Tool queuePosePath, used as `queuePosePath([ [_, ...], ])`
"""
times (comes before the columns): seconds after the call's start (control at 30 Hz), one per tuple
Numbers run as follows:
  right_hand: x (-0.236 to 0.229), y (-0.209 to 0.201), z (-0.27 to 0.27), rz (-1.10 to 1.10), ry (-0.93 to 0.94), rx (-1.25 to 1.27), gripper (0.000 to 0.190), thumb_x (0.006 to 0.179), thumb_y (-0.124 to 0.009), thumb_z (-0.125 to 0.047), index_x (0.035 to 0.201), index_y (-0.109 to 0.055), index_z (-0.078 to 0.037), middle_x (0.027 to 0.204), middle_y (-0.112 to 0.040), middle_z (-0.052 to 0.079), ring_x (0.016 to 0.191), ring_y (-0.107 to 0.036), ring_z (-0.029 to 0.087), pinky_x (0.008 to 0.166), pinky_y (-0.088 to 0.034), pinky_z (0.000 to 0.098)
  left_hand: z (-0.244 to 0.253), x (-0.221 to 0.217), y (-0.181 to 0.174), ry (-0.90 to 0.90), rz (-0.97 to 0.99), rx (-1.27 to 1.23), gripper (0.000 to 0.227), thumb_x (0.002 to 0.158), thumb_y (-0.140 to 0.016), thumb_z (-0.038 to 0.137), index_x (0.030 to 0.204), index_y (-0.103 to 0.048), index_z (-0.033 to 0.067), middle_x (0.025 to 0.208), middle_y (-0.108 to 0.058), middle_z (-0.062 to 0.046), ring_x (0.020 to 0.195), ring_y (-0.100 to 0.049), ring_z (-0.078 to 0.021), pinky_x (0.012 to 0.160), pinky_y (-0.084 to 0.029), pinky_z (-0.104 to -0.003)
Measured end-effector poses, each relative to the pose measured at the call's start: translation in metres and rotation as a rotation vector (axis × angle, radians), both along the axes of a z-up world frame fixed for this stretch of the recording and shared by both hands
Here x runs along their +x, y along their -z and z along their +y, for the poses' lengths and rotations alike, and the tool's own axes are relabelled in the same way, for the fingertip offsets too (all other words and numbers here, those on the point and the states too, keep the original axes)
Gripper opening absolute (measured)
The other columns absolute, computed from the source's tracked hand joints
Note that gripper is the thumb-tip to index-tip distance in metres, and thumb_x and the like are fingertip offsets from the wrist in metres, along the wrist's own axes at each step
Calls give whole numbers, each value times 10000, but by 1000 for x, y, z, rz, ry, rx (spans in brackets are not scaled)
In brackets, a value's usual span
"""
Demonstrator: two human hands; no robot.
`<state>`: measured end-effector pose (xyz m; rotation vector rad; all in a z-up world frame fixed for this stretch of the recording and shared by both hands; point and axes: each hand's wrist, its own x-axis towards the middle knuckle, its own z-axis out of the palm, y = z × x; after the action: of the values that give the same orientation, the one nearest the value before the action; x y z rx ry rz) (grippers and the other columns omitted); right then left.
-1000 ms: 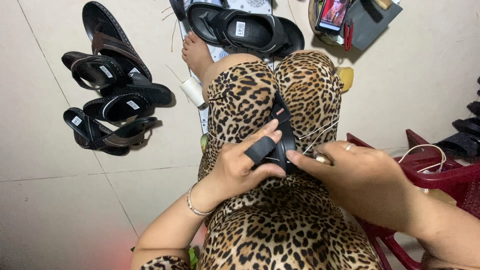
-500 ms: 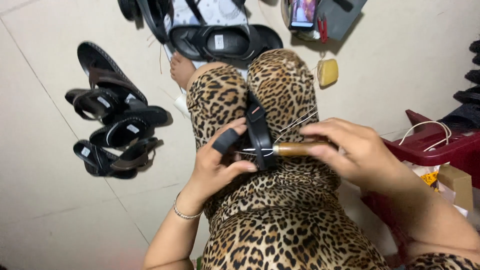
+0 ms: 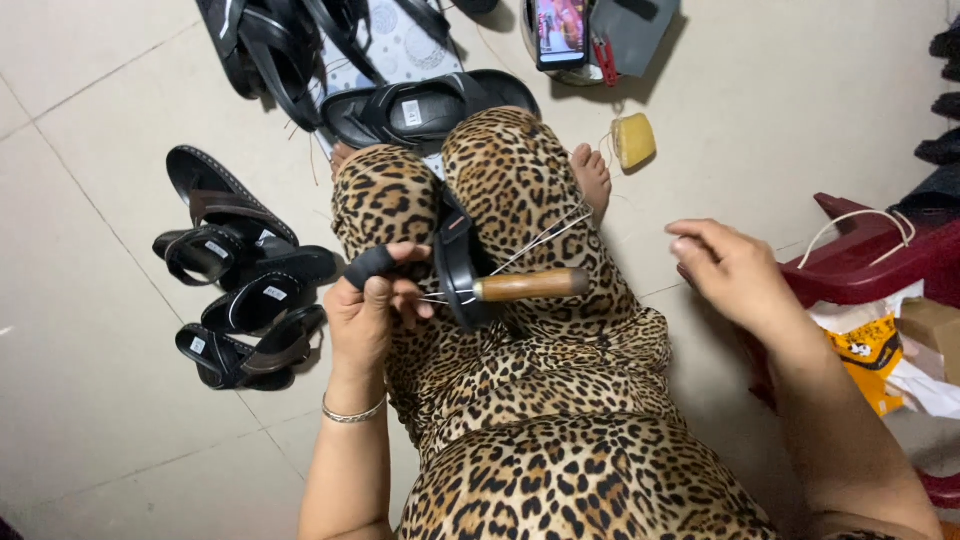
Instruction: The person stitches a sandal by hand using a needle and thread, pulling the thread tight after each stitch.
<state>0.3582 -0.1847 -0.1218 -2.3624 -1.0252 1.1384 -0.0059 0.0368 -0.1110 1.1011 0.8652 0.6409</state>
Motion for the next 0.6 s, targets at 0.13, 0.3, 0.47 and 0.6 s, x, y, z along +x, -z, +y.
queuePosePath([
  [0.13,66,62,-81,5,166,-35,310,1041,-598,-231,1296,-691,-82,1312,-699,97,1193,-627,224,1047,-428,334,0,-2,-4,-2,25,-14,457,1041,-573,370,1260,-615,-28,1150,-709,-266,591,-710,-215,416,-503,-205],
  [0.3,153,88,-222,-24,1083,220,78,1199,-582,-203,1224,-647,-237,883,-682,-26,595,-610,58,477,-446,188,-2,-3,-3,-84,164,-39,425,1041,-579,368,1259,-610,5,1136,-717,-208,581,-695,-179,412,-455,-174],
  [0.47,182,54,-329,-132,1374,421,181,1154,-510,-243,1307,-606,-240,944,-661,-97,642,-584,-43,491,-459,117,-2,6,-11,-117,138,-23,376,1033,-656,352,1254,-641,47,1059,-712,-152,573,-676,-158,427,-543,-193],
  [0.6,161,41,-347,-323,1256,257,156,1186,-549,-189,1277,-660,-251,1033,-726,-83,720,-635,-34,546,-494,117,4,6,-5,-142,165,65,289,1031,-676,374,1033,-600,96,1136,-651,-57,647,-610,-119,365,-480,-210],
])
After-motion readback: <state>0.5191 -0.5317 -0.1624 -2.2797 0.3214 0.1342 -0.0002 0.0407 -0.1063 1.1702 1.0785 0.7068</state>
